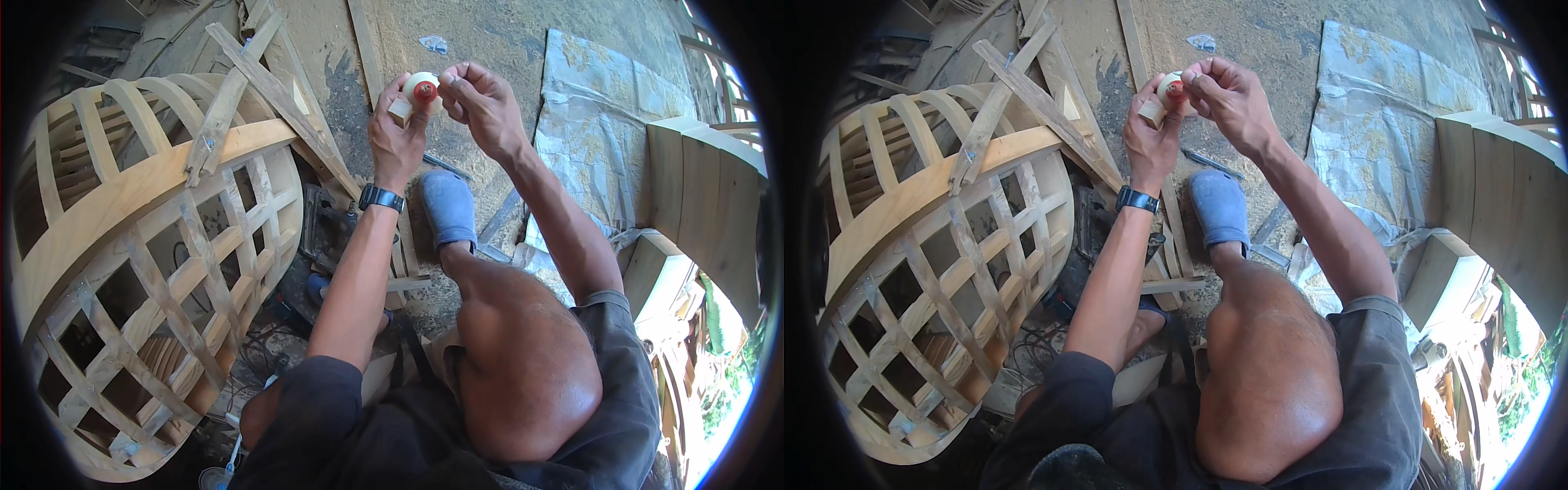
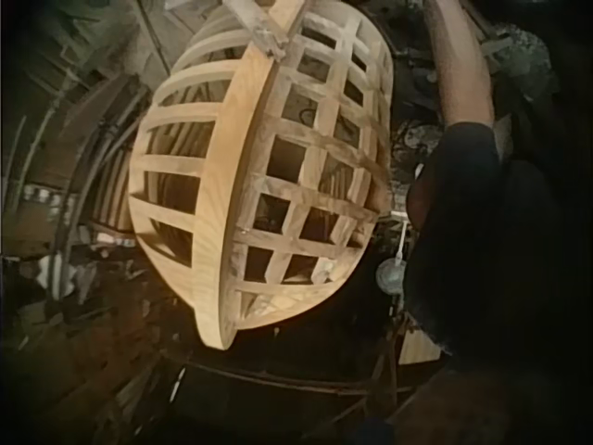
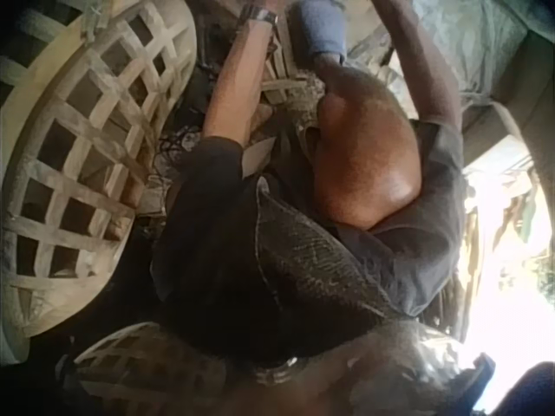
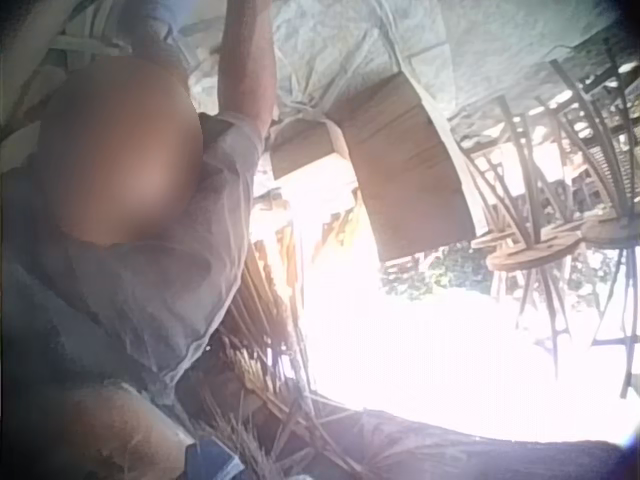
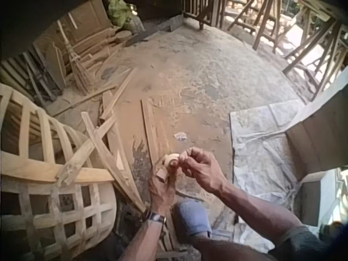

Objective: The person applies glue from a bottle to small wooden blocks by hand and attaches them to the frame of a large curved wooden structure. The person presses the blocks onto the frame one by one to secure them.

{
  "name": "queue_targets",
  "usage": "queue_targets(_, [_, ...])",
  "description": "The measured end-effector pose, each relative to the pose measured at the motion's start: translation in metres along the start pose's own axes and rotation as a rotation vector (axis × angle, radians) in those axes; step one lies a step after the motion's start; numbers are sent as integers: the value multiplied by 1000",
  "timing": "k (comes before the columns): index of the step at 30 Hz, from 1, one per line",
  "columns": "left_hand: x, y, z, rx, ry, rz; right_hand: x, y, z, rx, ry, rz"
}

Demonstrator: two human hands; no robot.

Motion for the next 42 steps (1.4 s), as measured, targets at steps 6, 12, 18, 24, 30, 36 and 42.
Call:
queue_targets(6, [0,2,-5,-6,35,8,-10,-12,-43,-840,300,133])
queue_targets(12, [0,2,0,80,-29,-24,-15,-28,-63,-1127,396,-10])
queue_targets(18, [0,6,-8,48,-6,-12,-15,-33,-73,-1360,356,-81])
queue_targets(24, [1,2,-3,19,51,-15,-6,-32,-79,-1357,448,14])
queue_targets(30, [1,5,2,33,49,-27,-7,-45,-82,-1477,448,-60])
queue_targets(36, [-1,1,1,-7,40,-33,-5,-46,-85,-1556,386,-136])
queue_targets(42, [4,2,-6,-46,32,-13,-9,-37,-76,-1603,342,-206])
Point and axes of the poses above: each hand's wrist, its own x-axis towards the middle knuckle, its own y-axis out of the back of the hand, z = x × y, the point moved 4 cm from there along x, towards the middle knuckle, and after that the axes turned 8 degrees about -y, right-handed, at the moved point
